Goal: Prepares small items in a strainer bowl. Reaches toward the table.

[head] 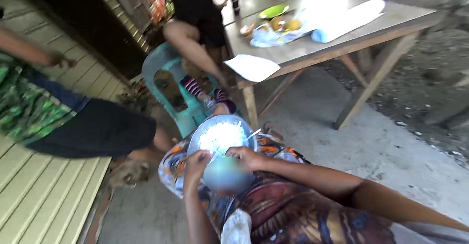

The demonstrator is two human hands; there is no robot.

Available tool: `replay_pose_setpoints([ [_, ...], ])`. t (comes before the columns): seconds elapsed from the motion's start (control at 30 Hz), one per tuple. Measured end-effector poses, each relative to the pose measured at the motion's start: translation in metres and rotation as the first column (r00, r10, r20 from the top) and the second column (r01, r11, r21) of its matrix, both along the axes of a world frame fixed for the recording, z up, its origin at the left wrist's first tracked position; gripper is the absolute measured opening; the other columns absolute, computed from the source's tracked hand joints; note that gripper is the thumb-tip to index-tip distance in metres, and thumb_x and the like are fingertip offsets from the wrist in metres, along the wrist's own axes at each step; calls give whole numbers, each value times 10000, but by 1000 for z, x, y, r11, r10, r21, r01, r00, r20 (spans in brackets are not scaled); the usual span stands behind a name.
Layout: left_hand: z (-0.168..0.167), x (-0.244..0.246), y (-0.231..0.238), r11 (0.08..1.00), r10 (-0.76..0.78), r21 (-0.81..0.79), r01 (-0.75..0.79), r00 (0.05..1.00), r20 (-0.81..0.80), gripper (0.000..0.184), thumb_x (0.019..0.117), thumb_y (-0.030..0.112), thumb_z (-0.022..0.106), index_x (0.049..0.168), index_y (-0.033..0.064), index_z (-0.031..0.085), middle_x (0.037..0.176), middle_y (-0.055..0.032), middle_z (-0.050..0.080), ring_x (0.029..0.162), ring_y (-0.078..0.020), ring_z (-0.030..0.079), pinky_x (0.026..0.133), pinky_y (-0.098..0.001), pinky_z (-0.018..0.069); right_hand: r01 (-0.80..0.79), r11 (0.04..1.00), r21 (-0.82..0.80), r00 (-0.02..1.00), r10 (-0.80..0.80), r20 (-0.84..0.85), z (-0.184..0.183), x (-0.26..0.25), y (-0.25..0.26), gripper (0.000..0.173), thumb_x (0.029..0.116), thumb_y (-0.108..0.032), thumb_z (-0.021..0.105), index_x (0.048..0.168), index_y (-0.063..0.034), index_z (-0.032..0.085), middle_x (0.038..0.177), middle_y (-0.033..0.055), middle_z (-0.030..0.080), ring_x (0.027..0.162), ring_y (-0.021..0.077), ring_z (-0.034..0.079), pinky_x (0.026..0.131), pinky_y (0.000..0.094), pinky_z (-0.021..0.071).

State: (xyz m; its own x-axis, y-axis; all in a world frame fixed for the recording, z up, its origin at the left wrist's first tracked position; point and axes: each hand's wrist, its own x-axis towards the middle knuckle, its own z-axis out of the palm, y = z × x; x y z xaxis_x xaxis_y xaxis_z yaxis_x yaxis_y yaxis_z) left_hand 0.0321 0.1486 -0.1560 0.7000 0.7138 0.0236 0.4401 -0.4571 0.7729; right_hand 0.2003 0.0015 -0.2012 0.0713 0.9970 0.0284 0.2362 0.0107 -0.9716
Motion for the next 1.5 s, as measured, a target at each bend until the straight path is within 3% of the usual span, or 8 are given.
replay_pose_setpoints([
  [0.1,-2,0,0,999,-4,44,6,999,-48,342,943,104,713,1236,-66,670,1199,-252,663,1038,-331,663,926,-469,532,0,999,-40,979,-8,-204,4,-4,2,303,984,-82,653,1234,69,572,921,116,707,685,76,618,667,262,518],
  [0.2,-8,8,-6,999,-31,-36,33,998,64,351,1046,238,550,1149,-64,695,1127,-190,695,1014,-245,671,935,-422,529,10,1000,-15,951,-14,-310,7,-6,6,256,970,-60,654,1185,56,581,859,58,709,630,24,605,597,203,496],
  [0.37,-21,35,-28,961,41,-276,36,962,271,363,1084,135,354,1160,-66,647,1046,-99,688,917,-97,649,830,-286,536,18,1000,-4,999,-18,-31,12,-10,17,340,932,-84,716,1212,78,610,933,176,703,713,180,641,719,376,544],
  [0.57,-19,29,-18,937,121,-349,3,935,334,447,1099,194,265,1219,-55,616,1066,-100,679,930,-130,665,806,-340,570,-39,992,116,933,-5,359,32,5,15,404,1051,-53,497,1449,-26,562,1078,247,713,896,352,712,891,506,552],
  [0.8,-30,23,-11,991,131,-69,-115,937,324,455,1091,198,286,1282,-72,599,1030,-124,722,890,-131,681,795,-338,552,-128,989,72,843,70,534,83,27,0,415,1031,-103,581,1433,-5,554,1308,251,628,1031,347,684,947,480,539],
  [1.03,-26,18,-8,961,178,-272,-60,882,436,435,1063,206,287,1234,-43,599,963,7,729,832,-48,690,751,-239,576,349,843,409,547,-538,641,136,234,29,369,999,-10,527,1359,55,575,1418,268,547,1187,378,633,991,498,530],
  [1.17,-24,28,-27,957,61,-281,65,907,417,426,1079,181,300,1241,-84,592,993,-26,734,895,-63,699,826,-271,585,693,654,303,360,-678,641,148,355,21,328,1054,-65,451,1302,47,634,1346,281,604,1268,449,574,1087,603,422],
  [1.5,-22,33,-42,869,-72,-422,257,910,408,400,1085,122,284,1233,-67,604,1004,22,749,946,-63,712,909,-310,587,842,528,112,264,-585,767,148,427,29,327,1068,-157,467,1268,50,622,1247,305,638,1218,491,592,999,670,447],
])
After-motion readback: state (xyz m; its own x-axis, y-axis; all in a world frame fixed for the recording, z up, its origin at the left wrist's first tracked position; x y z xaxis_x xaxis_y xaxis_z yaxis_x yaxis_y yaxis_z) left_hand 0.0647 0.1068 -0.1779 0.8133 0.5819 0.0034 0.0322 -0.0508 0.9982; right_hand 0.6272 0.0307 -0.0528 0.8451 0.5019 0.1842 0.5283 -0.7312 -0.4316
